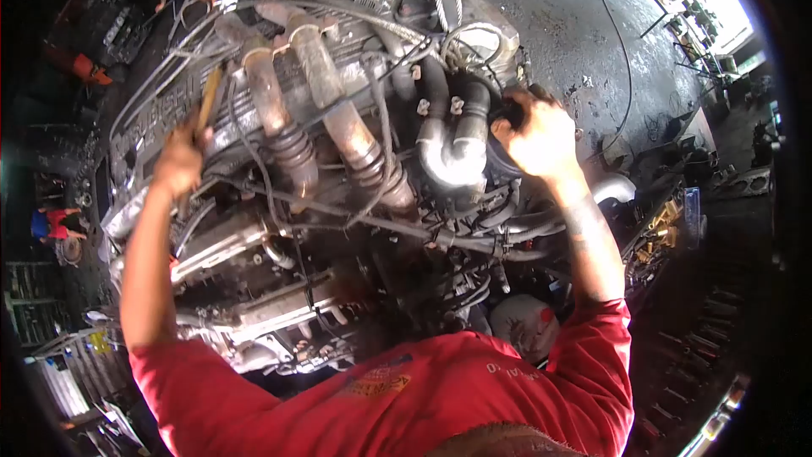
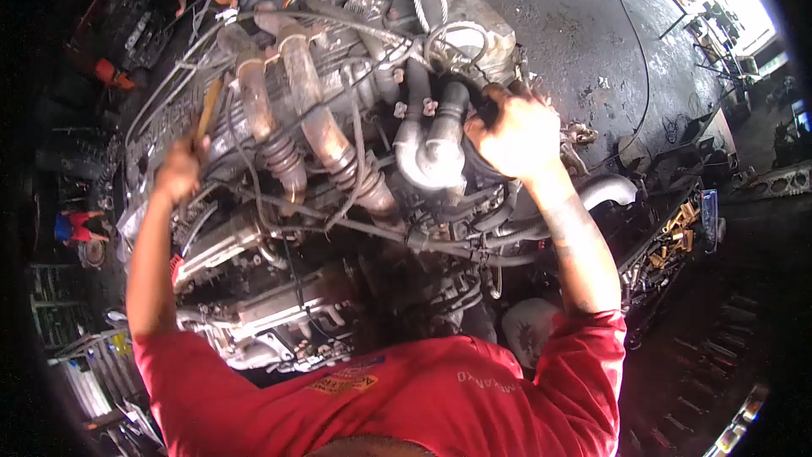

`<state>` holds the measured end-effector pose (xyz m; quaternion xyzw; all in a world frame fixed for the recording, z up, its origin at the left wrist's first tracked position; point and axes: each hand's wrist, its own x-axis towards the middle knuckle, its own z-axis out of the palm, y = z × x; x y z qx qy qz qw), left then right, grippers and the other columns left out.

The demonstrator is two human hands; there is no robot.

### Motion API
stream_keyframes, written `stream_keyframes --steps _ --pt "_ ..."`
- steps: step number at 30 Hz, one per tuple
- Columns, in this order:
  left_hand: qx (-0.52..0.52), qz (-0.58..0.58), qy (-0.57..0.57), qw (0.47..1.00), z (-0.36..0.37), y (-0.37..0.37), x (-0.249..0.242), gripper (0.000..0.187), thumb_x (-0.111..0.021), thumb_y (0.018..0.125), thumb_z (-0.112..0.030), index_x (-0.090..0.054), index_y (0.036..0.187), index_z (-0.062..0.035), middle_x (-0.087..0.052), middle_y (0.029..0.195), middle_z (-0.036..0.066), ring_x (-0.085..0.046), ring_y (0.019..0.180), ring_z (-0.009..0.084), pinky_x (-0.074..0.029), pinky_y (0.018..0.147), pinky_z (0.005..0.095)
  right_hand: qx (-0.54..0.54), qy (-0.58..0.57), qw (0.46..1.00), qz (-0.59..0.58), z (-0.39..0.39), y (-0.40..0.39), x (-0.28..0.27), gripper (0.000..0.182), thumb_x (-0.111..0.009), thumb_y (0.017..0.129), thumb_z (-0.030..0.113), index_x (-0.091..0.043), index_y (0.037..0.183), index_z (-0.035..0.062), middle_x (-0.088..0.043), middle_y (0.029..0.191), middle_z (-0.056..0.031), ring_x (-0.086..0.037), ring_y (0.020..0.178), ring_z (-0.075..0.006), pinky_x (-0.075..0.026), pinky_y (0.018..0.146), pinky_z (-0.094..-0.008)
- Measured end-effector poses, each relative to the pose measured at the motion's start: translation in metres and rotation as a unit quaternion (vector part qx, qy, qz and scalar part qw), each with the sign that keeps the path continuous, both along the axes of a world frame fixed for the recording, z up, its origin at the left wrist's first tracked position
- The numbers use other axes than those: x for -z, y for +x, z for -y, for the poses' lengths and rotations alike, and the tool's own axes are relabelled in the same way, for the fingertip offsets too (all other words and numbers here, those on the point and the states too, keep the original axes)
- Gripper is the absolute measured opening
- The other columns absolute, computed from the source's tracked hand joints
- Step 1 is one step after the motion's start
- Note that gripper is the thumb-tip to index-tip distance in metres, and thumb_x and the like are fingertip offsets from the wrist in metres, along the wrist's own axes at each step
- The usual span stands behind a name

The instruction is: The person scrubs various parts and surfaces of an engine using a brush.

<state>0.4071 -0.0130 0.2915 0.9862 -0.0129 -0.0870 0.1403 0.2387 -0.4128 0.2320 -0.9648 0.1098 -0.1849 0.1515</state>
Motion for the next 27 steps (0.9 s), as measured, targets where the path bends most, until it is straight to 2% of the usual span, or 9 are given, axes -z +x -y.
stream_keyframes --steps 1,3,7,11,17,20,22,24,27 --pt "0.032 0.067 -0.011 0.997 -0.012 0.005 0.017 0.050 -0.049 0.089 -0.033 -0.035 0.134 -0.0170 -0.062 0.093 0.025 -0.064 0.065 0.0279 -0.050 0.052 0.0359 0.007 0.003 1.000 0.010 0.000 0.001 -0.001 0.041 -0.060 0.064 0.028 -0.062 0.096 0.0027 -0.060 0.088 -0.0193 -0.059 0.084 -0.0356 -0.047 0.079 -0.0389" --pt "0.018 0.071 0.036 0.997 -0.009 0.035 0.021 0.045 -0.044 0.089 -0.034 -0.041 0.130 -0.0153 -0.059 0.097 0.027 -0.063 0.081 0.0329 -0.050 0.064 0.0396 0.001 0.024 1.000 0.004 -0.001 0.000 -0.003 0.041 -0.060 0.064 0.027 -0.062 0.097 0.0023 -0.060 0.088 -0.0188 -0.058 0.086 -0.0351 -0.046 0.079 -0.0392" --pt "0.021 0.079 0.098 0.992 -0.014 0.124 0.033 0.042 -0.040 0.088 -0.031 -0.047 0.126 -0.0146 -0.061 0.085 0.025 -0.063 0.071 0.0345 -0.048 0.063 0.0410 -0.018 0.016 0.997 0.072 0.003 0.001 0.005 0.035 -0.063 0.060 0.026 -0.064 0.087 0.0046 -0.060 0.080 -0.0169 -0.061 0.075 -0.0328 -0.049 0.069 -0.0387" --pt "0.063 0.066 0.028 0.995 0.011 0.039 -0.004 0.040 -0.043 0.087 -0.029 -0.049 0.124 -0.0138 -0.061 0.069 0.021 -0.059 0.049 0.0248 -0.046 0.052 0.0358 -0.003 0.060 0.998 0.005 0.000 -0.001 -0.005 0.041 -0.061 0.061 0.024 -0.062 0.097 0.0036 -0.060 0.089 -0.0169 -0.058 0.086 -0.0346 -0.046 0.078 -0.0403" --pt "0.004 0.084 0.006 0.996 -0.018 0.154 0.048 0.044 -0.044 0.088 -0.028 -0.043 0.130 -0.0153 -0.058 0.059 0.016 -0.052 0.040 0.0205 -0.040 0.041 0.0358 -0.011 0.025 0.999 0.043 0.002 -0.001 0.004 0.036 -0.063 0.060 0.023 -0.063 0.092 0.0050 -0.059 0.080 -0.0146 -0.061 0.074 -0.0305 -0.049 0.068 -0.0373" --pt "0.039 0.058 0.015 0.997 -0.008 0.111 0.017 0.045 -0.043 0.088 -0.026 -0.041 0.131 -0.0151 -0.059 0.058 0.016 -0.052 0.039 0.0226 -0.043 0.045 0.0370 -0.018 0.035 0.998 0.047 0.004 0.000 -0.001 0.037 -0.063 0.060 0.022 -0.063 0.092 0.0043 -0.059 0.081 -0.0138 -0.061 0.074 -0.0306 -0.049 0.068 -0.0373" --pt "0.000 0.005 0.052 0.999 0.002 0.070 -0.004 0.045 -0.042 0.088 -0.024 -0.038 0.132 -0.0155 -0.063 0.074 0.023 -0.062 0.059 0.0306 -0.048 0.060 0.0385 -0.008 0.040 0.998 0.045 0.001 0.002 -0.001 0.037 -0.063 0.059 0.022 -0.062 0.092 0.0043 -0.059 0.081 -0.0137 -0.061 0.074 -0.0309 -0.049 0.068 -0.0376" --pt "0.099 0.151 0.088 0.980 -0.026 0.071 0.016 0.043 -0.043 0.088 -0.027 -0.042 0.129 -0.0142 -0.056 0.107 0.024 -0.054 0.104 0.0347 -0.045 0.084 0.0385 0.002 0.040 0.999 0.036 0.000 0.003 0.001 0.038 -0.063 0.059 0.023 -0.063 0.092 0.0048 -0.060 0.082 -0.0137 -0.061 0.075 -0.0313 -0.049 0.069 -0.0379" --pt "0.001 0.034 0.100 0.994 0.010 0.113 0.015 0.044 -0.042 0.088 -0.033 -0.049 0.123 -0.0078 -0.054 0.110 0.026 -0.054 0.105 0.0347 -0.043 0.087 0.0396 0.024 0.063 0.997 -0.023 -0.002 0.001 -0.005 0.042 -0.060 0.060 0.024 -0.061 0.096 0.0021 -0.059 0.088 -0.0171 -0.058 0.084 -0.0338 -0.047 0.077 -0.0386"
